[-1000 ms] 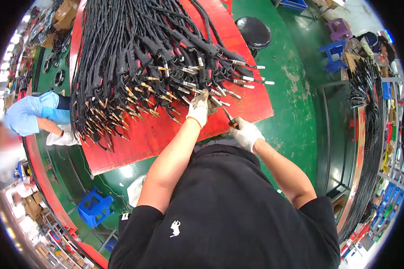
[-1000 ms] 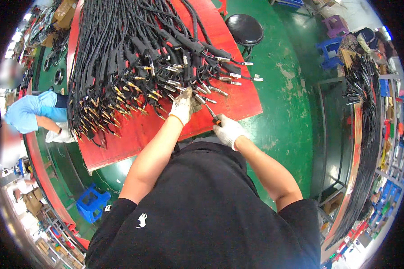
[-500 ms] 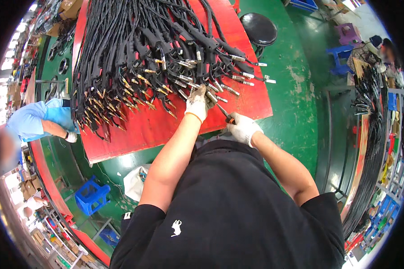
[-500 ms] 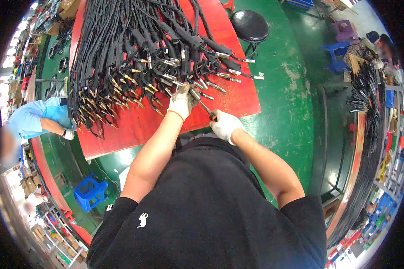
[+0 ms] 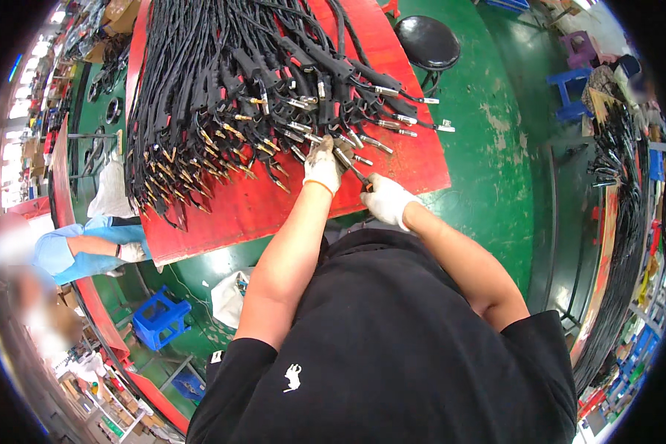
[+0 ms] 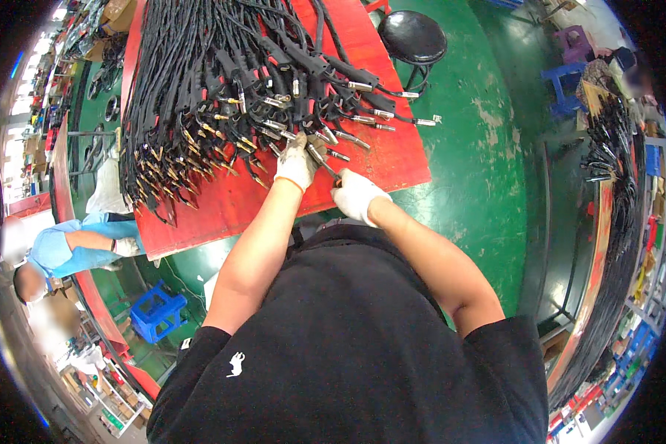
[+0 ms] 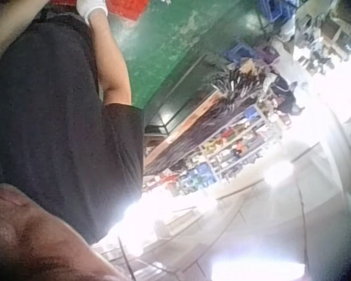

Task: Manually assembling and trimming industrial cable torch assemblies using pliers.

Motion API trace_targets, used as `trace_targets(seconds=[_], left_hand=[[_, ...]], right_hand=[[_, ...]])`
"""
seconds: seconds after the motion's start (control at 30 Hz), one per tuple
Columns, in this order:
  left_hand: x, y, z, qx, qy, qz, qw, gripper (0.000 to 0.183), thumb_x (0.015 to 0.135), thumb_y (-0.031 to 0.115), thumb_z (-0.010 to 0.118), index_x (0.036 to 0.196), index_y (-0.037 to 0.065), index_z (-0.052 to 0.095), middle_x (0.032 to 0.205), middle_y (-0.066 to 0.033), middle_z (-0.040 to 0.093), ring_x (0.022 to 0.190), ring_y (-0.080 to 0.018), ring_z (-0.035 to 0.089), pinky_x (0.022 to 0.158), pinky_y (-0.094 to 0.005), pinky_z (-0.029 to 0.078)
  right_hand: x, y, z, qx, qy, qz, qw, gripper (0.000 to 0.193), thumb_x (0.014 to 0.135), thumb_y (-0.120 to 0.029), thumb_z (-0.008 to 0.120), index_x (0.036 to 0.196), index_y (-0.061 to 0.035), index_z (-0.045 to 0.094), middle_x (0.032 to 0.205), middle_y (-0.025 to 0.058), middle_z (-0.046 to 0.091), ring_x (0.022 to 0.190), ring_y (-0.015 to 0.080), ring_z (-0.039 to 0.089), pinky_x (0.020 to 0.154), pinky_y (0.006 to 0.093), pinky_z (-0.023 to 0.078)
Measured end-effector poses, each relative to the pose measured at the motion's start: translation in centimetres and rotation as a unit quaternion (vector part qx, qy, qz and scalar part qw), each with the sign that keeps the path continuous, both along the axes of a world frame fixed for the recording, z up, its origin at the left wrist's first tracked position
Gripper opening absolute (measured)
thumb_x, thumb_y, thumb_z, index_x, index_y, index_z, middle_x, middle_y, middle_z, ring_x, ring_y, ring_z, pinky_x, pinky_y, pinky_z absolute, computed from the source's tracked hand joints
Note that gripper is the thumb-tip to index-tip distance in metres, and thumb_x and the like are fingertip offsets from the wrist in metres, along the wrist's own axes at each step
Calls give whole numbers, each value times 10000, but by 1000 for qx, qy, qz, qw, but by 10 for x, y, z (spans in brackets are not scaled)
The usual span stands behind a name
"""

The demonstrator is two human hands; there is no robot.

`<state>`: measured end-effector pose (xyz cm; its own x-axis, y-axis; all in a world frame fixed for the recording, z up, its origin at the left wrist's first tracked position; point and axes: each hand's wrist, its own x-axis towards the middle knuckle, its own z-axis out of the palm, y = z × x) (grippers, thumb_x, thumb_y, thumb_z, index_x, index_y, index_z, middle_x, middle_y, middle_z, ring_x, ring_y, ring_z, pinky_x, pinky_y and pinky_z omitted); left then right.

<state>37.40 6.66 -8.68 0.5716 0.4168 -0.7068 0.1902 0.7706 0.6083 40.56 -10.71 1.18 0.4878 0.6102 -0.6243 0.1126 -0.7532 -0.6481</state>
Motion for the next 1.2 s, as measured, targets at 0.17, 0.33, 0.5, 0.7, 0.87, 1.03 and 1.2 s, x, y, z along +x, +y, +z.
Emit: trace_targets(seconds=[0.17,0.33,0.5,0.7,0.87,1.03,1.2], left_hand=[[12,-1,-17,34,38,75,996,363,1059,326,429,860,59,573,721,-106,628,601,-237,623,558,-372,534],[7,-7,-3,15,-14,70,997,365,1050,377,441,922,58,564,802,-119,653,681,-278,642,606,-395,547],[-11,-1,6,-75,-85,8,994,433,1039,485,422,967,84,568,927,-140,674,812,-283,662,658,-406,557],[-63,-25,33,-13,68,-34,997,662,963,588,525,1253,-8,533,1097,-159,639,881,-276,648,745,-422,547],[-88,-31,53,34,-4,-71,997,527,966,397,607,1268,-27,519,1030,-160,647,871,-269,655,791,-432,561],[-100,13,38,120,42,89,988,278,968,288,618,1083,39,573,867,-112,641,694,-223,642,639,-398,574],[-116,58,38,55,12,134,989,217,977,273,605,1056,71,597,839,-79,646,673,-211,628,609,-388,554]], right_hand=[[3,-50,28,79,430,-143,888,114,921,-165,588,910,-82,512,650,9,478,491,132,457,415,299,340],[7,-115,24,55,322,-236,915,218,915,-126,598,1102,-40,527,700,-2,471,522,105,439,443,276,356],[2,-127,9,47,329,-230,915,262,920,-137,604,1150,-39,523,745,16,496,567,114,471,476,285,405],[-25,-89,1,69,313,-131,938,344,905,-186,621,1197,-13,571,906,81,616,757,178,605,672,324,510],[-38,-32,4,53,157,25,986,447,919,-271,613,1270,1,566,1148,223,666,1100,344,633,962,386,472],[-37,3,18,16,106,110,988,445,931,-296,591,1286,-27,571,1176,224,665,1128,357,630,981,396,471],[-2,37,36,64,58,53,995,417,920,-294,587,1249,-36,596,1173,231,664,1117,370,633,971,413,476]])
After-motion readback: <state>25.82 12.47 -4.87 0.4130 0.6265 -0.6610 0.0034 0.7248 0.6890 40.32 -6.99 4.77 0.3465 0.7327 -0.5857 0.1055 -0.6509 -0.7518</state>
